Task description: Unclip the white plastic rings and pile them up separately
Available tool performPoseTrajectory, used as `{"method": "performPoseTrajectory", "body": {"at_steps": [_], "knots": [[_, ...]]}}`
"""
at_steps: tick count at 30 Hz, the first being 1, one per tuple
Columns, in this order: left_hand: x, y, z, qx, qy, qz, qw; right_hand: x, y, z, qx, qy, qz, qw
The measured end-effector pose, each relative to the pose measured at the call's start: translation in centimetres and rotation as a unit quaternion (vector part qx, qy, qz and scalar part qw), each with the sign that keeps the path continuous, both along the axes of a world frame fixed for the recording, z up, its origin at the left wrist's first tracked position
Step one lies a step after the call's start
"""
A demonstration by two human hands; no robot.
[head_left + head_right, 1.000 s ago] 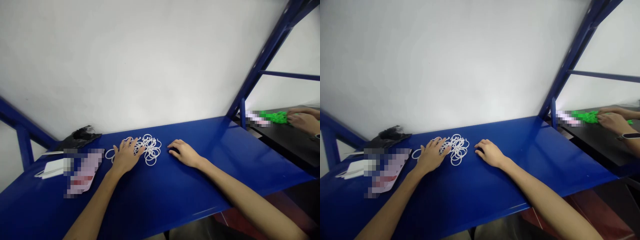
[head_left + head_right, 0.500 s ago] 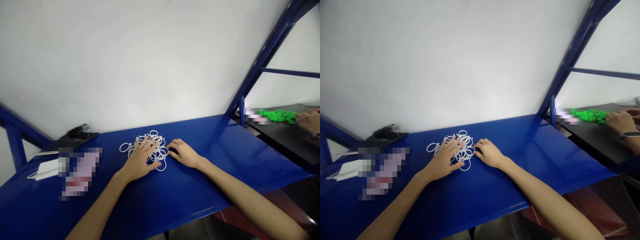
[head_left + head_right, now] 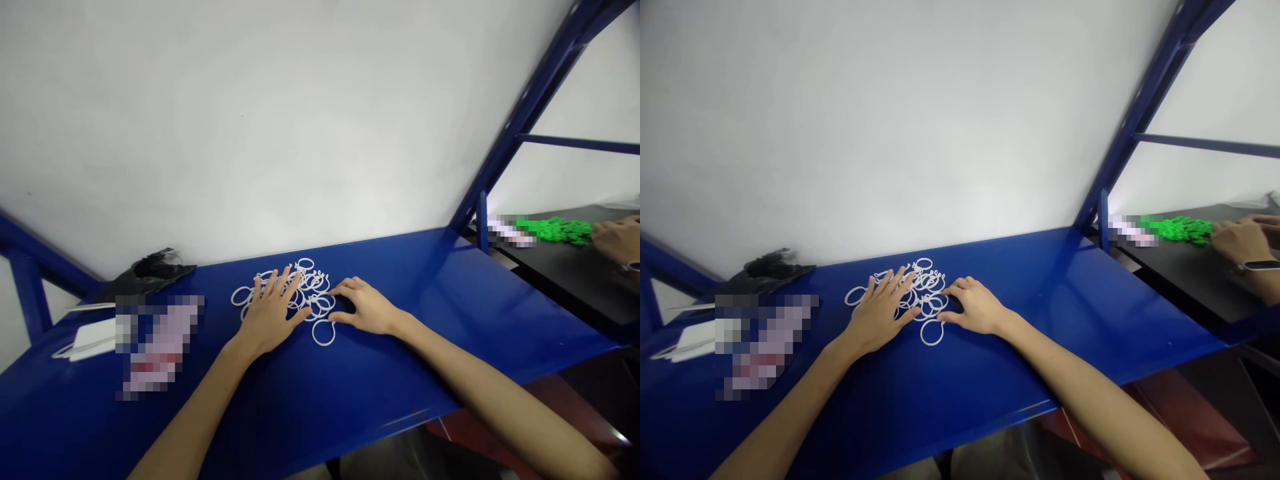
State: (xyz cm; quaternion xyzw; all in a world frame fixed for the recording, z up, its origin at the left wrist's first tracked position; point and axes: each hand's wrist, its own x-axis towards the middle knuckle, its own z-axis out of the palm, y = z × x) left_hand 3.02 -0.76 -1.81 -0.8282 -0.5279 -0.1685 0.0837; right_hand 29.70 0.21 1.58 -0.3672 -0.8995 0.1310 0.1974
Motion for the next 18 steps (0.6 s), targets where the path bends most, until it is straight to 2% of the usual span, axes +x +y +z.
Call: {"method": "performPoseTrajectory", "body": {"at_steps": [3,8,13,18], "knots": [[0.7,-0.5,0.2,-0.021,0.003,-0.028,0.999,-0.1,-0.1,-0.1,0.011,-0.017,0.006,1.000],[2.0,-1.3,0.8,-0.046,0.006,-0.054,0.997,-1.0,0.1,-1.0,0.038,-0.031,-0.057,0.997],[2.6,-1.7,1.5,-0.016,-0.005,-0.083,0.996,-1.7,0.0,-1.3,0.049,-0.021,-0.081,0.995],[3.5,-1.7,1.5,0.026,-0.010,-0.104,0.994,-1.6,-0.1,-1.1,0.028,0.008,-0.069,0.997]]}}
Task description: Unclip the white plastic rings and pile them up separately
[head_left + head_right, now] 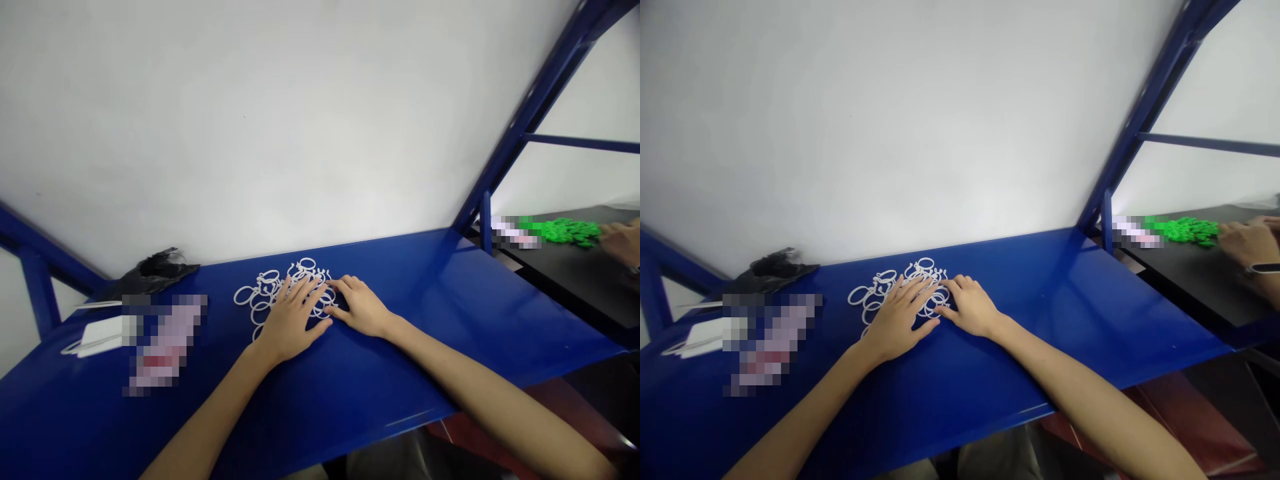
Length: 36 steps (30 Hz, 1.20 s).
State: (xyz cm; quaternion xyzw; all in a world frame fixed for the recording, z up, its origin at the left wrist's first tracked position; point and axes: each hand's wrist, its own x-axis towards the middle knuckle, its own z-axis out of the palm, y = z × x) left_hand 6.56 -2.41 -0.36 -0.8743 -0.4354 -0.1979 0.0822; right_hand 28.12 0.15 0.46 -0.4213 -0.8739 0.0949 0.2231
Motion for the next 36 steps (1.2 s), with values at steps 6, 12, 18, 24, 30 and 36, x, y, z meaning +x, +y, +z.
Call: {"method": "performPoseTrajectory", "body": {"at_steps": [6,12,18,24,30,36], "knots": [[-0.7,0.5,-0.3,-0.014,-0.008,0.040,0.999,0.4,0.0,0.4,-0.037,0.035,0.033,0.998],[-1.9,0.9,-0.5,-0.009,-0.010,0.057,0.998,0.7,-0.3,1.1,-0.053,0.059,0.097,0.992],[-1.7,0.9,-0.2,0.018,-0.027,0.051,0.998,0.8,-0.4,1.2,-0.042,0.048,0.098,0.993],[-0.9,0.0,0.7,0.020,-0.060,-0.013,0.998,1.4,-0.7,2.3,-0.025,0.005,0.049,0.998],[0.0,-0.9,0.4,0.027,-0.035,-0.072,0.996,2.1,-0.2,2.1,-0.036,-0.058,0.083,0.994],[0.4,-1.0,0.1,0.039,-0.039,-0.090,0.994,1.7,-0.7,2.4,-0.035,0.011,0.104,0.994]]}}
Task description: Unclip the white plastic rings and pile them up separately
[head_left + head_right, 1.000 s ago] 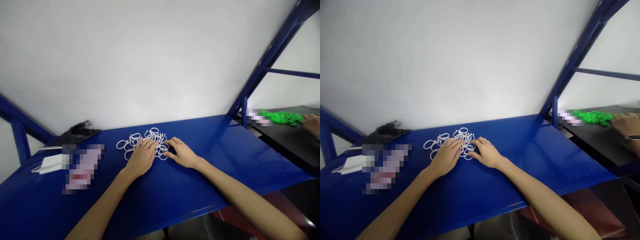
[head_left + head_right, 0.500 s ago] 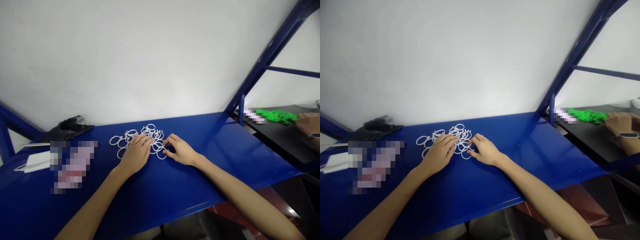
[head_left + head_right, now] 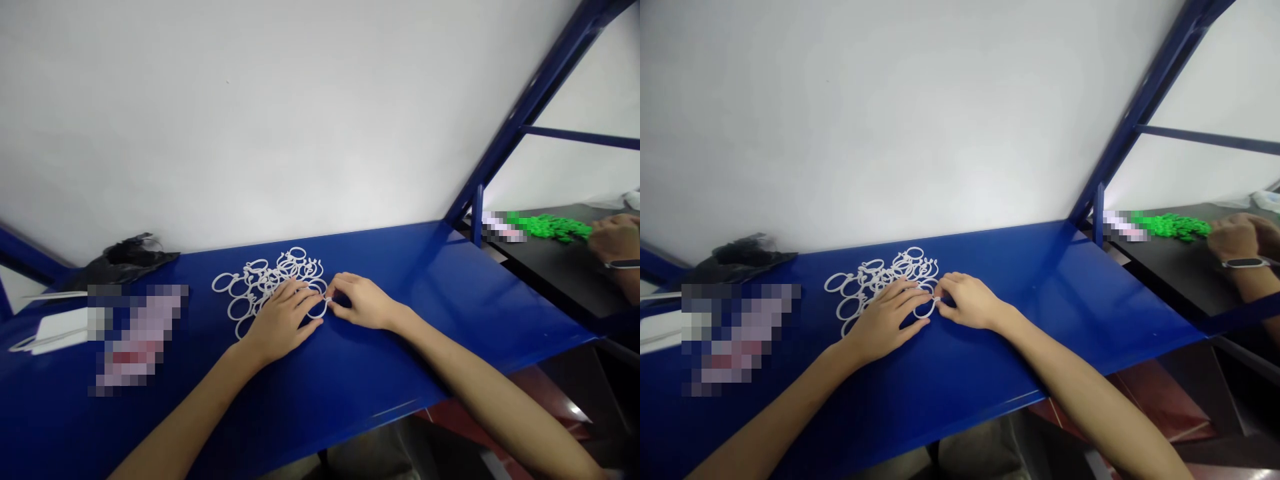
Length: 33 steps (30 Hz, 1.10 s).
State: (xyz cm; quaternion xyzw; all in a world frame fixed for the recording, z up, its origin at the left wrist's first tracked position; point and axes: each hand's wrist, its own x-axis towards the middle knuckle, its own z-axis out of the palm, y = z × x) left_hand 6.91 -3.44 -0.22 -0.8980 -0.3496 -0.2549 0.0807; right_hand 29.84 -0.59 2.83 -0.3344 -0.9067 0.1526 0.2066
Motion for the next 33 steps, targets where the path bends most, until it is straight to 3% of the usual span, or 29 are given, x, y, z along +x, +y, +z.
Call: {"method": "performPoseTrajectory", "body": {"at_steps": [11,17,21,27,33], "knots": [[0.1,-0.3,0.4,0.009,-0.047,0.034,0.998,-0.3,-1.1,0.2,-0.010,0.120,0.004,0.993],[0.5,-0.7,0.7,0.102,-0.028,0.144,0.984,-1.3,-1.5,0.1,-0.108,0.106,-0.059,0.987],[1.0,-0.9,0.9,0.082,-0.024,0.145,0.986,-1.9,-1.5,-0.4,-0.165,0.141,-0.064,0.974],[0.8,-0.9,1.7,-0.015,-0.127,0.113,0.985,-1.3,-1.0,-0.7,-0.071,0.132,-0.081,0.985],[0.5,-0.7,1.6,-0.044,-0.155,0.109,0.981,-1.1,-1.3,-0.5,-0.023,0.102,-0.007,0.995]]}}
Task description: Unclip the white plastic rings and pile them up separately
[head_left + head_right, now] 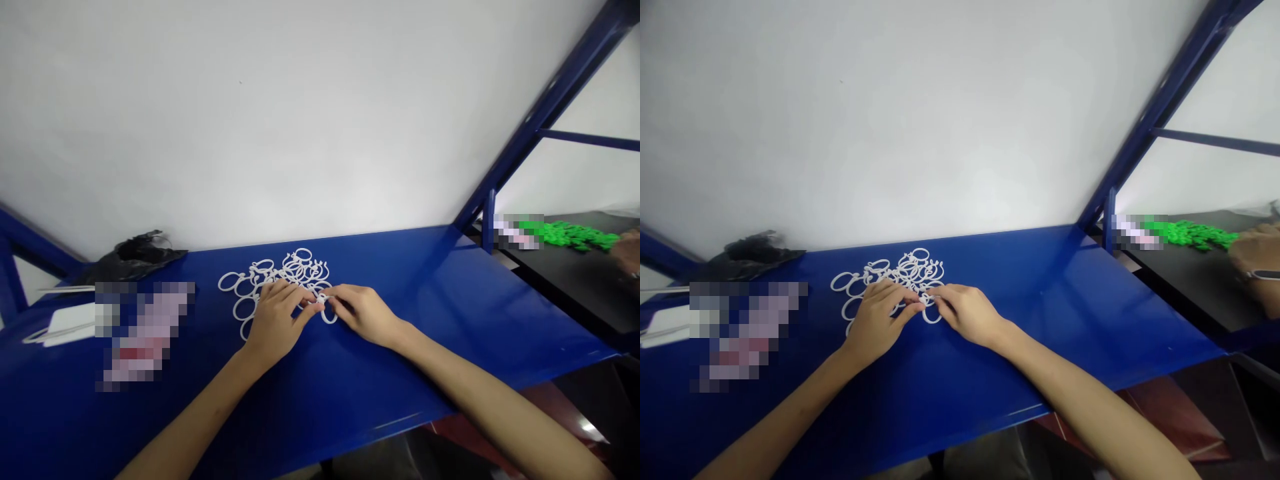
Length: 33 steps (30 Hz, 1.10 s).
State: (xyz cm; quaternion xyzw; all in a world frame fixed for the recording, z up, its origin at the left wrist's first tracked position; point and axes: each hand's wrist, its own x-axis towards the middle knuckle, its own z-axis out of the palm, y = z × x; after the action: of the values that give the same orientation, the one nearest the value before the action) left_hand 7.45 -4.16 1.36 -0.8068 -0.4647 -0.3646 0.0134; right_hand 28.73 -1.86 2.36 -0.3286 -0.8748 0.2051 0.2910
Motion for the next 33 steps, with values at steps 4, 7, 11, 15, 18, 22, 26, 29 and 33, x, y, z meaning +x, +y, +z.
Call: {"method": "performPoseTrajectory", "body": {"at_steps": [4,7,11,15,18,22,26,29,33], "knots": [[-0.3,0.3,-0.1,0.004,0.013,0.014,1.000,0.0,0.1,0.0,0.009,-0.014,0.025,1.000],[-0.6,0.4,-0.2,0.010,0.033,0.021,0.999,-0.1,0.0,0.0,0.055,-0.045,0.048,0.996],[-0.5,0.2,-0.2,0.021,0.056,0.015,0.998,-0.4,-0.5,-0.1,0.116,-0.090,0.050,0.988],[-0.1,-0.3,-0.4,0.033,0.056,-0.004,0.998,-0.3,-0.9,-0.1,0.154,-0.126,0.063,0.978],[0.0,-0.4,-0.5,0.047,0.062,-0.014,0.997,-0.2,-1.2,0.0,0.185,-0.160,0.073,0.967],[-0.1,0.0,-0.4,0.043,0.083,-0.012,0.996,-0.3,-1.1,0.4,0.176,-0.199,0.053,0.963],[0.1,0.6,-0.7,0.027,0.123,0.018,0.992,0.6,0.5,1.1,0.138,-0.248,-0.042,0.958],[0.2,0.7,-1.3,0.021,0.169,0.017,0.985,3.0,2.3,1.4,0.124,-0.260,-0.168,0.943],[0.1,0.8,-1.8,0.025,0.197,-0.004,0.980,6.7,4.6,1.0,0.072,-0.266,-0.289,0.917]]}}
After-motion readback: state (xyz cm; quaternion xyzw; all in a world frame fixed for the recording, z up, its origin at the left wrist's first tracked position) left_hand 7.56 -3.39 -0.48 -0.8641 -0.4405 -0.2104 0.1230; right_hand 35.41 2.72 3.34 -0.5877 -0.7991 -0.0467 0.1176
